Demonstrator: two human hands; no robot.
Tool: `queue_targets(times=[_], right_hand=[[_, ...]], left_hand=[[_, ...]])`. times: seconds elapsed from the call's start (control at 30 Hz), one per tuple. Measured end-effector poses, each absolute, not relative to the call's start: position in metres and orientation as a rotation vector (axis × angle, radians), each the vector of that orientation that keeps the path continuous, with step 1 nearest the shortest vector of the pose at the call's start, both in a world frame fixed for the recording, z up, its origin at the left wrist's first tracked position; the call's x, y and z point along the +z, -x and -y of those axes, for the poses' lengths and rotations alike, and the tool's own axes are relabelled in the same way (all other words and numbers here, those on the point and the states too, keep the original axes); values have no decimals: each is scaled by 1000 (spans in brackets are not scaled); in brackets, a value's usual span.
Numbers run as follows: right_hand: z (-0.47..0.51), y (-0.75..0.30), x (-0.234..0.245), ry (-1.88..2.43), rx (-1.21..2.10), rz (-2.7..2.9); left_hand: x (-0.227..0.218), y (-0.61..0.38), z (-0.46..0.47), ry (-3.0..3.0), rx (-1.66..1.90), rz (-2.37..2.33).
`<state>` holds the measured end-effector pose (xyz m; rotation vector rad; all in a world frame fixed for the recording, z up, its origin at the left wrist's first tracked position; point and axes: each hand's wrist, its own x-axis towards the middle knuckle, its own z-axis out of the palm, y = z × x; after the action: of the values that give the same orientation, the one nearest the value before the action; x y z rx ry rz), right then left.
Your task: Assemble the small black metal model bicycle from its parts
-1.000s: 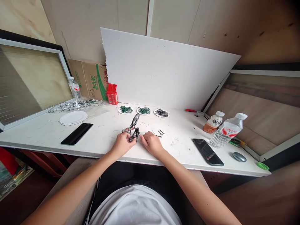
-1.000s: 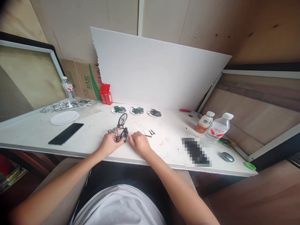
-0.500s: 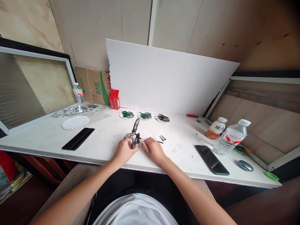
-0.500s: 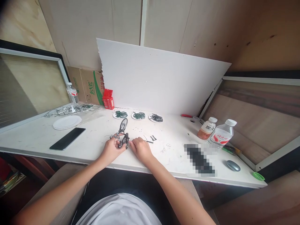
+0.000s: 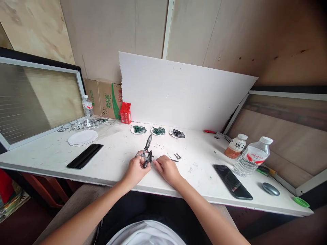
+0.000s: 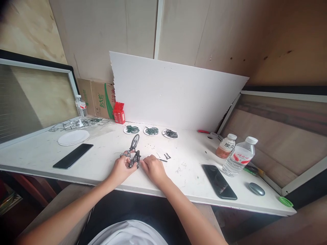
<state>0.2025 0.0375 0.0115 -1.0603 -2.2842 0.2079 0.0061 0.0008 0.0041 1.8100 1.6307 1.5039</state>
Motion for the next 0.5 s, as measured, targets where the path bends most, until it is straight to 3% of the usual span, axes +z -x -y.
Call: queue_targets(times=[0.33, 0.5], right_hand=[[-31, -202, 19, 963, 368, 2190], [-33, -202, 15, 1036, 274, 2217]], left_hand=[[1, -6, -2, -1793, 1520, -1716], [0, -8, 1, -1833, 1500, -1683]])
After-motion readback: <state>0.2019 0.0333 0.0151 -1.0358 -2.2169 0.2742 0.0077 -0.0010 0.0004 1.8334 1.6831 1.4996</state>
